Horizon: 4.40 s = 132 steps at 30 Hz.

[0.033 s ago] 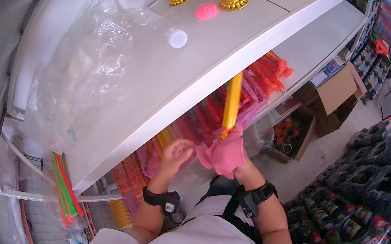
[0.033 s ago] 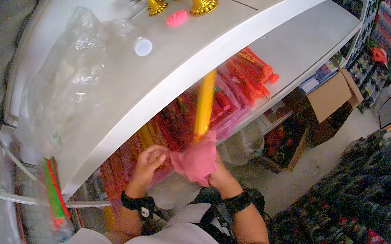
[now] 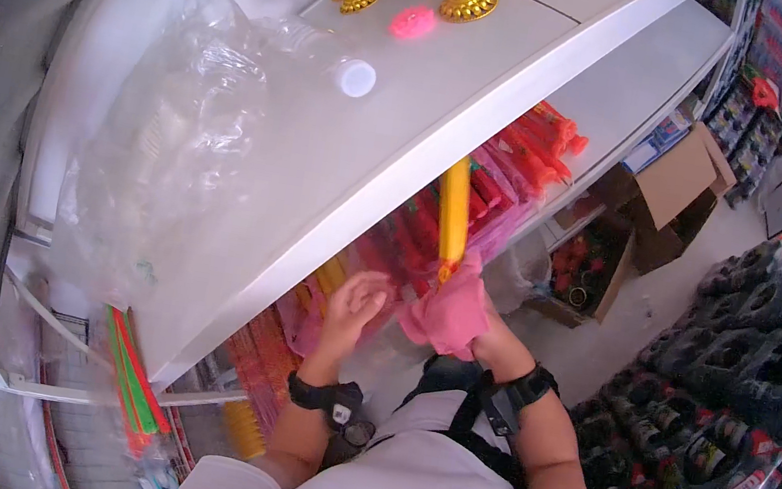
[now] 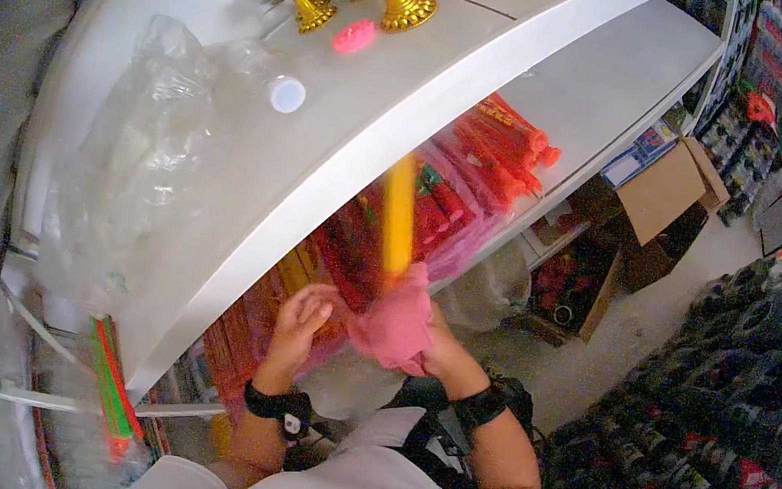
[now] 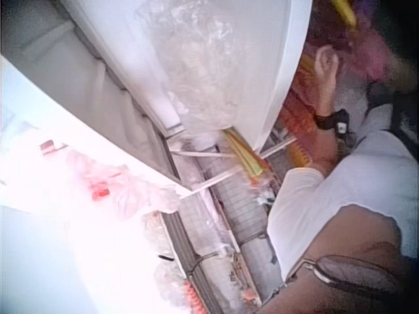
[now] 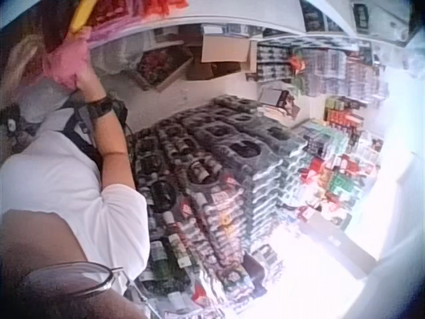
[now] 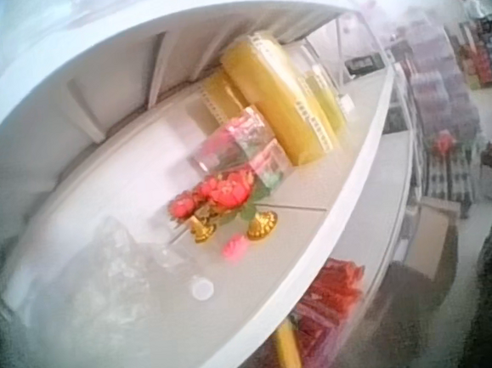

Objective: Cleaning various items on a store shelf using a pink cloth.

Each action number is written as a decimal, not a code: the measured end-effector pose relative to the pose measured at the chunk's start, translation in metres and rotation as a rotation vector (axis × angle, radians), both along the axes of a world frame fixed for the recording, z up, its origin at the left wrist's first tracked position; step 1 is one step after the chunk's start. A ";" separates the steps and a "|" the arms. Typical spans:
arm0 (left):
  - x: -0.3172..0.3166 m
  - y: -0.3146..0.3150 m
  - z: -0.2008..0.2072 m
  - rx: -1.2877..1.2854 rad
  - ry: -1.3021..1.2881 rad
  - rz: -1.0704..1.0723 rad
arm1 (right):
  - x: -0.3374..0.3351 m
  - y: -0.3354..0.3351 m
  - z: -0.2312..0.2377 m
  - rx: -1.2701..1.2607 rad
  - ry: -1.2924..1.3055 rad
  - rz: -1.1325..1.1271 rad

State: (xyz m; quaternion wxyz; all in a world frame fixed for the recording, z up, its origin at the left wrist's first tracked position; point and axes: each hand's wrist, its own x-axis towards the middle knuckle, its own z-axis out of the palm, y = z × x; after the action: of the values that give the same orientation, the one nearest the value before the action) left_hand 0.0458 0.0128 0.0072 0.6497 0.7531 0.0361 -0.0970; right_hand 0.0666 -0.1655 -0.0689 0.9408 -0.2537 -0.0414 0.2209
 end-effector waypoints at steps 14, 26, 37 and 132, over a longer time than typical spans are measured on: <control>0.062 0.007 -0.060 -0.722 0.218 0.131 | -0.002 -0.012 -0.047 -0.230 0.041 0.326; 0.048 0.011 -0.088 -0.676 0.201 0.232 | -0.020 0.024 -0.079 -0.237 0.243 0.502; 0.036 0.166 -0.134 -0.209 0.122 0.408 | 0.006 -0.004 -0.041 -0.581 -0.207 0.135; -0.019 -0.042 -0.042 0.309 -0.209 -0.333 | -0.023 -0.039 0.021 -0.083 -0.034 -0.159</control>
State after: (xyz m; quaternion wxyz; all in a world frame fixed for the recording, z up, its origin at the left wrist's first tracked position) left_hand 0.0265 -0.0293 -0.0349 0.5021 0.8450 -0.1416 -0.1175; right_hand 0.0432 -0.2050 -0.0483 0.9433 -0.2986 -0.0279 0.1426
